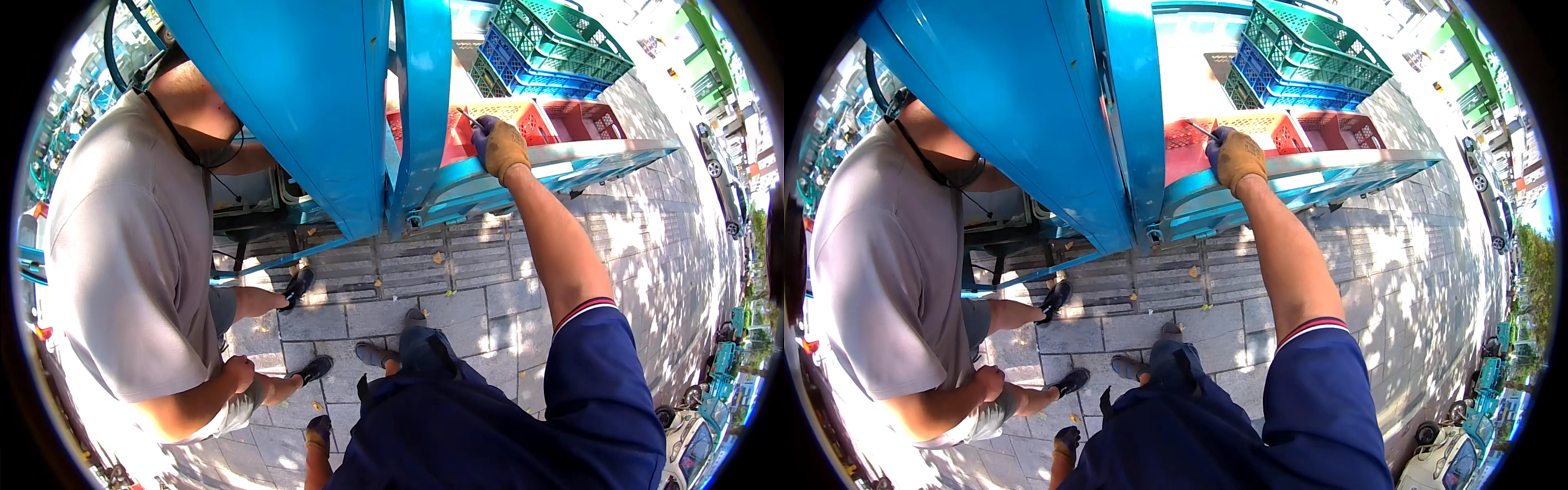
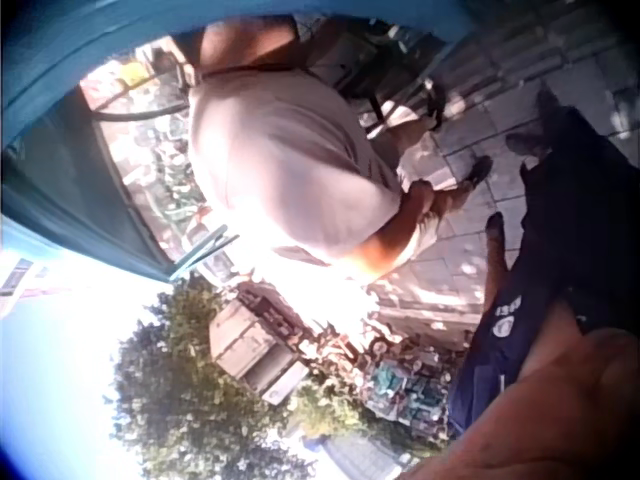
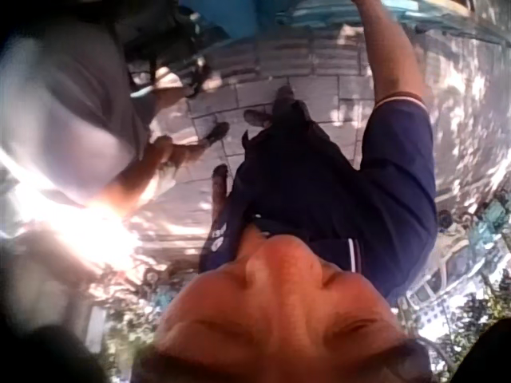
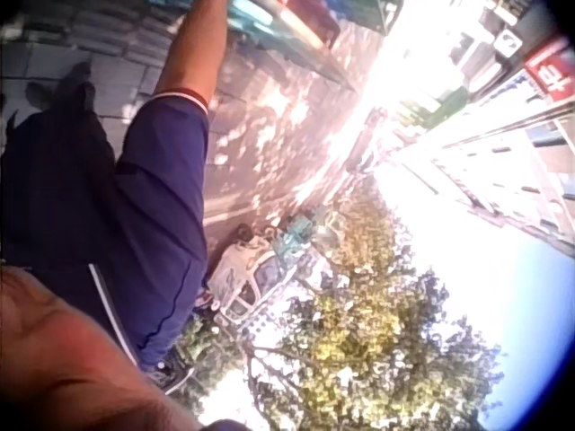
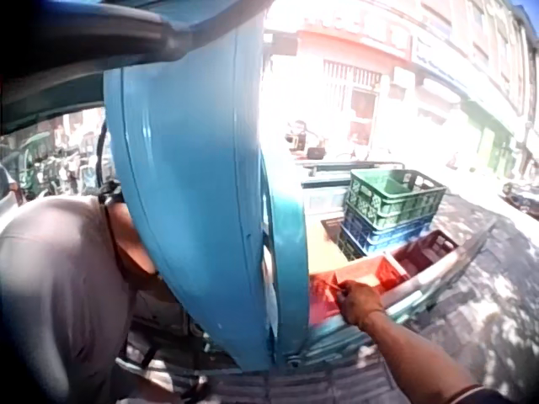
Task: The person uses a screwdriver to tighten screws on a white electrical component inside the open storage compartment of a teal three-wheeled vehicle. The person then closes the compartment door.
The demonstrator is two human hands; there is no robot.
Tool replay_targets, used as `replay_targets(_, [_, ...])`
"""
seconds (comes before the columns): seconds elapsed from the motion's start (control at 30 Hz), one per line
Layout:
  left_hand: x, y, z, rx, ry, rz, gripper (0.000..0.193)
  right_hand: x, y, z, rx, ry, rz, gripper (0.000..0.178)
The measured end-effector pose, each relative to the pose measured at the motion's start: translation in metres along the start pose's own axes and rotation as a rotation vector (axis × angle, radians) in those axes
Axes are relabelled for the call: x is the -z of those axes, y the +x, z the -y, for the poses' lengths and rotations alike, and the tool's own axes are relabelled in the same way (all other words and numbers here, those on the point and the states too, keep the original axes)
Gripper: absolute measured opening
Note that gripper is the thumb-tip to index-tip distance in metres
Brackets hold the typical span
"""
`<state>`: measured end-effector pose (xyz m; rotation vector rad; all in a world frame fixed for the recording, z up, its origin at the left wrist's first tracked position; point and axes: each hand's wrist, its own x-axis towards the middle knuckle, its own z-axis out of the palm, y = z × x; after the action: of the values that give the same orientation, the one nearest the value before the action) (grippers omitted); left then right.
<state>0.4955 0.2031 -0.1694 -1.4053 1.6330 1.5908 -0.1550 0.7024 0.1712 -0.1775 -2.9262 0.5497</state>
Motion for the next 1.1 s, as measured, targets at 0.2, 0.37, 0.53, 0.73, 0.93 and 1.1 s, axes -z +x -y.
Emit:
replay_targets(0.2, [-0.026, -0.005, -0.072, -0.140, 0.064, -0.001, 0.027, 0.008, -0.004, -0.008, -0.033, -0.039, 0.049, 0.028])
replay_targets(0.37, [-0.039, -0.006, -0.084, -0.234, 0.131, 0.047, 0.042, 0.014, -0.001, -0.005, 0.029, -0.014, 0.157, 0.024])
replay_targets(0.53, [-0.061, -0.022, -0.077, -0.204, 0.267, -0.004, 0.036, 0.019, -0.006, -0.008, 0.090, -0.008, 0.123, 0.020])
replay_targets(0.73, [-0.079, -0.044, -0.067, -0.216, 0.460, -0.072, 0.042, 0.013, 0.003, -0.016, 0.268, 0.038, 0.175, 0.014])
replay_targets(0.93, [-0.131, -0.082, -0.128, -0.296, 0.703, 0.045, 0.030, 0.011, 0.002, -0.032, 0.391, 0.147, 0.076, 0.007])
replay_targets(1.1, [-0.174, -0.105, -0.220, -0.356, 0.754, -0.013, 0.029, 0.012, 0.007, -0.032, 0.391, 0.216, 0.119, 0.007])
